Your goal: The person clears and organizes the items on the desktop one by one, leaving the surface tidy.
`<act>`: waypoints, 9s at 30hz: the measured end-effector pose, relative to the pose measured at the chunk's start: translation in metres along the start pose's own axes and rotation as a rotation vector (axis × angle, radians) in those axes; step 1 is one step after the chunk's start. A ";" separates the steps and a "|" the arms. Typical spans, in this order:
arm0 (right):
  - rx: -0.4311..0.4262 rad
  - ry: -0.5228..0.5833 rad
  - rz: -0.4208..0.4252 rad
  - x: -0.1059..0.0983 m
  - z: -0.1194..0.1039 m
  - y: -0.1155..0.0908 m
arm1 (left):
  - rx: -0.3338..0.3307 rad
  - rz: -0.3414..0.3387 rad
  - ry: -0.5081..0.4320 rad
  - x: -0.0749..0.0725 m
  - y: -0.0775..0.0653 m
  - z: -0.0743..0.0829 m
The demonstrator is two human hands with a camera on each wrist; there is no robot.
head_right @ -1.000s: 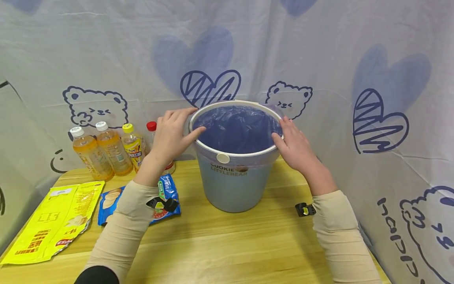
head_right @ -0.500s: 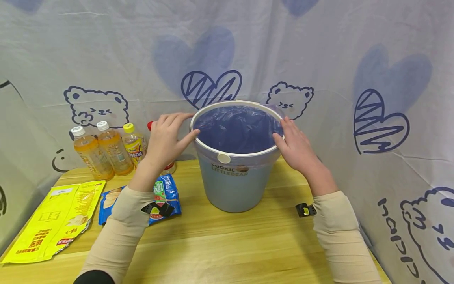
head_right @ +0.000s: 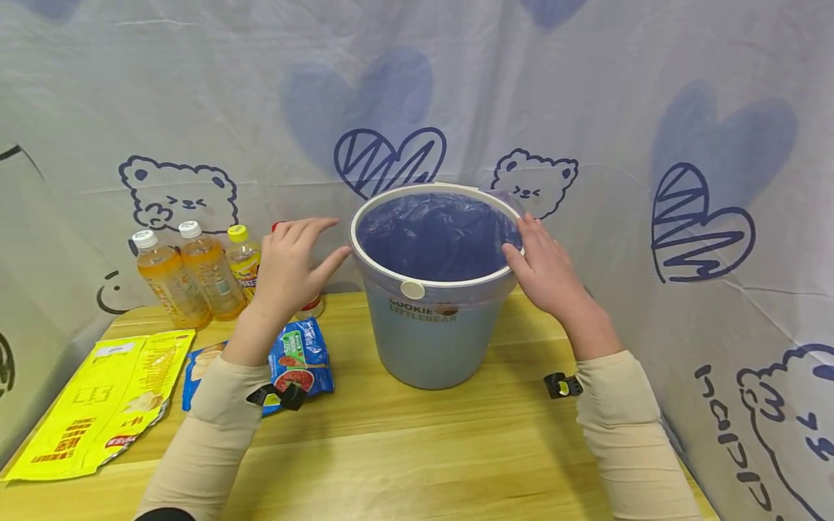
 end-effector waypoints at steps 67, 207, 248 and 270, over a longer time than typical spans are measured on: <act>-0.008 0.018 0.012 0.002 0.000 0.000 | -0.416 -0.368 0.266 0.001 -0.177 -0.132; 0.025 0.024 -0.008 0.002 -0.001 -0.002 | -0.020 0.120 0.189 -0.080 -0.051 -0.045; -0.002 0.039 0.022 0.002 -0.001 -0.002 | -0.092 0.569 0.134 -0.116 -0.027 -0.045; -0.004 0.030 0.034 0.003 0.002 0.000 | 0.128 0.797 0.069 -0.097 -0.015 -0.021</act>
Point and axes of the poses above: each hand's wrist, its own y-axis towards the middle knuckle, its own x-axis out of the palm, z = x × y, the point moved 1 cm from there along y, towards the middle knuckle, and after that the axes turned 7 degrees about y, right-handed, at the moved point
